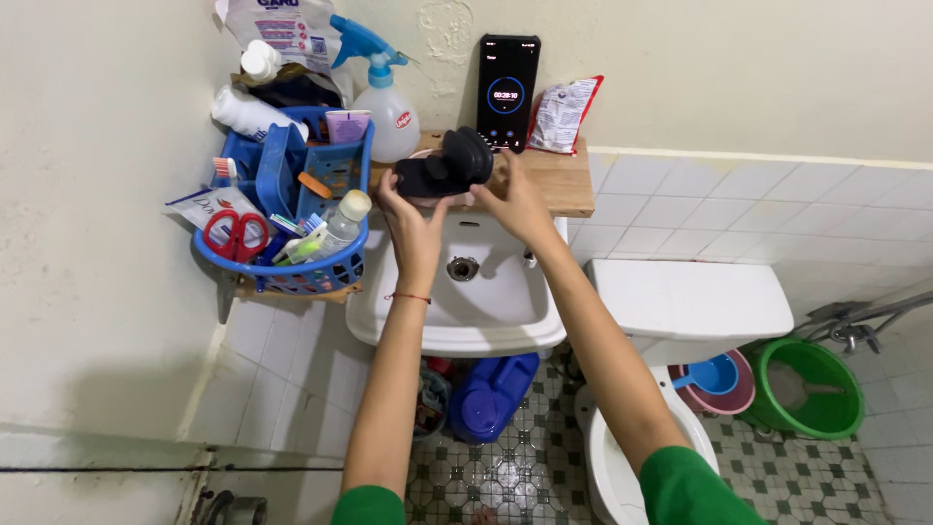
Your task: The person washes their hands using a ladle and water from a green bucket, then pours water from a blue scoop into the toilet bowl. They open a sachet of cleaning powder and pour it into the toilet, then organize items on a shelf above the sink. The person rinses a pink plastic basket in the green bucket and places it on the shelf. They pour liquid from a white bottle into the toilet and place it back. Finally, they rinse two black sponges in the green bucket and place them on the shelf.
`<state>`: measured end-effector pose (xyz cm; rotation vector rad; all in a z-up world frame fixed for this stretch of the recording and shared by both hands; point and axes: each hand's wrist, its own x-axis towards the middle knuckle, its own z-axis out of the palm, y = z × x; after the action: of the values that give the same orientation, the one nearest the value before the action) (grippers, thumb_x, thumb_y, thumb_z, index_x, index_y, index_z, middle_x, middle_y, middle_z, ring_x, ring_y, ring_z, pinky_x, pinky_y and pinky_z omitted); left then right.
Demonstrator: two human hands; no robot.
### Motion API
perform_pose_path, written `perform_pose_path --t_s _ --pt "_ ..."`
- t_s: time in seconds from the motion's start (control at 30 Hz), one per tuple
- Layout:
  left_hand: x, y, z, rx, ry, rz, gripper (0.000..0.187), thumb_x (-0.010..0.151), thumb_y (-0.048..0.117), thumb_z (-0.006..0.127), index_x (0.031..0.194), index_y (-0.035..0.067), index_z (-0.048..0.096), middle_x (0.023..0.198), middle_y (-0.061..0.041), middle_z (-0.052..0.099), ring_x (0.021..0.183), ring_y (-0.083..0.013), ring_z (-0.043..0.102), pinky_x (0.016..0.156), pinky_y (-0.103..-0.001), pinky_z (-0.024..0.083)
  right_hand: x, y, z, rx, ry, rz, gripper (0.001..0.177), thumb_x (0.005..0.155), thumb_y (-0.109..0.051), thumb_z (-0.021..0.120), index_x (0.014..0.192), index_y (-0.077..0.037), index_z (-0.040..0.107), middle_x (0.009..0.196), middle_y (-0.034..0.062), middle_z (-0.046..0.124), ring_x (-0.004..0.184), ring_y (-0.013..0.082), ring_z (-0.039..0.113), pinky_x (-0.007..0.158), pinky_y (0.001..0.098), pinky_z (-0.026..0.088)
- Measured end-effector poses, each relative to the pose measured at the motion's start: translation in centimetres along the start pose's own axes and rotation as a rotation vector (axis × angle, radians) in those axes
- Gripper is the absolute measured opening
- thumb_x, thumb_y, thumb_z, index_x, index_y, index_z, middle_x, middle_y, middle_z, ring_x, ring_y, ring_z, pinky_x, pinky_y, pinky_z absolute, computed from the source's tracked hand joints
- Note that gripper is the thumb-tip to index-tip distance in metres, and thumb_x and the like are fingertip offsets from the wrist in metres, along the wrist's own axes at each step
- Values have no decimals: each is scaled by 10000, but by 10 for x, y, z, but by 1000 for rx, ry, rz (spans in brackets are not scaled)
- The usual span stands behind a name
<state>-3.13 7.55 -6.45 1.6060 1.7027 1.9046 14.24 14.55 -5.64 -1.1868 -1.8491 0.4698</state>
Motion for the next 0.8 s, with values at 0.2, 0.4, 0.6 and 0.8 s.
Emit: perform_pose_path --t_s 0.2,0.4,0.6,0.8 --pt "9 -6 13 -42 -26 31 906 826 5 829 1501 -17 225 1453 -320 462 1390 -460 480 1161 -472 386 -9 10 -1 115 -13 -16 841 928 -338 771 1537 16 312 1340 288 647 1203 345 685 984 425 550" --pt "-10 29 -4 113 34 189 770 811 -76 739 1479 3 363 1497 -292 434 1446 -444 394 1230 -499 287 -31 11 -28 108 97 20 721 910 -284 790 1481 -24 434 1347 262 622 1225 365 627 1015 445 502" --pt "-101 94 28 -4 -193 227 247 1002 72 634 1233 -14 636 1334 -171 626 1287 -366 558 1127 -485 381 -108 45 -79 259 443 68 203 936 -137 730 1115 -42 735 1252 145 720 1270 300 635 1120 400 453" --pt "-192 137 134 -261 -523 1 172 1007 125 604 1019 7 728 1119 -107 712 1053 -290 670 960 -391 503 -198 132 -133 349 563 344 113 952 -128 735 951 -17 760 1174 130 724 1213 244 644 1051 366 478"
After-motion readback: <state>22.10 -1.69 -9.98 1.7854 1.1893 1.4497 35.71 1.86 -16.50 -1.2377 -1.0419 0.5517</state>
